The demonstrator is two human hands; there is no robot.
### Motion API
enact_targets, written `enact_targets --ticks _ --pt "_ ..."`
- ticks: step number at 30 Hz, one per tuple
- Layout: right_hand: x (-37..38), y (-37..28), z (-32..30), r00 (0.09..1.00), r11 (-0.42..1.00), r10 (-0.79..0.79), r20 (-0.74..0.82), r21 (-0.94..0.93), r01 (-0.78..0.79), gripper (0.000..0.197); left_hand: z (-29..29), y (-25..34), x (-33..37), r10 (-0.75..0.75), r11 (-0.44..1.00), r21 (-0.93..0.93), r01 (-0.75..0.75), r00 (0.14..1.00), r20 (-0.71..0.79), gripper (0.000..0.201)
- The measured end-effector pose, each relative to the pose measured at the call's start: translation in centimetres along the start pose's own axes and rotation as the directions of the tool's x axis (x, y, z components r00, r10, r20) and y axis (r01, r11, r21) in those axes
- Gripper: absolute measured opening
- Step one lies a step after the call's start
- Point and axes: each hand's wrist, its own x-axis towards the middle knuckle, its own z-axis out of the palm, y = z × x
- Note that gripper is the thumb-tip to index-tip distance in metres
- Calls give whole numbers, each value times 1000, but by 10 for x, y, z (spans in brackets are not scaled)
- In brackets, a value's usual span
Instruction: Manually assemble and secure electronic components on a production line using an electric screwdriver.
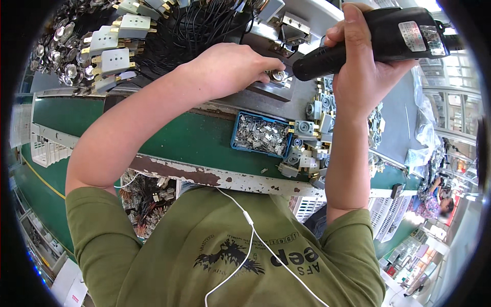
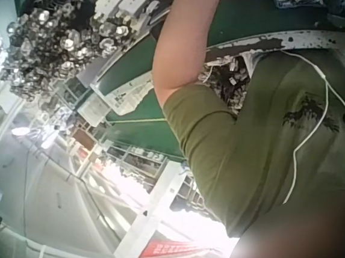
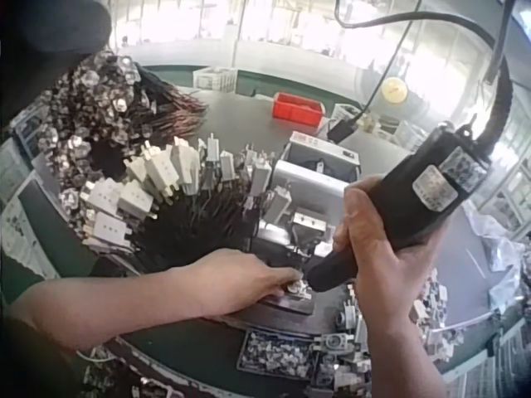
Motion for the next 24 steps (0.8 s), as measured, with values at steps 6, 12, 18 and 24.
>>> enact_targets --ticks 6,12,18,24 --pt "0 11 8 999 996 28 31 85 -31 21 1 0 -1 19 1000 0 -19 1000 10 46" --pt "-6 2 11 1000 989 16 16 148 -18 20 8 -7 -1 35 999 -4 -35 999 -34 44" --pt "0 6 -1 973 990 -138 184 47 131 16 17 -6 2 23 1000 -9 -24 994 -109 36" --pt "1 9 10 961 972 -229 156 85 218 18 -12 11 -4 26 999 42 -30 995 100 40"
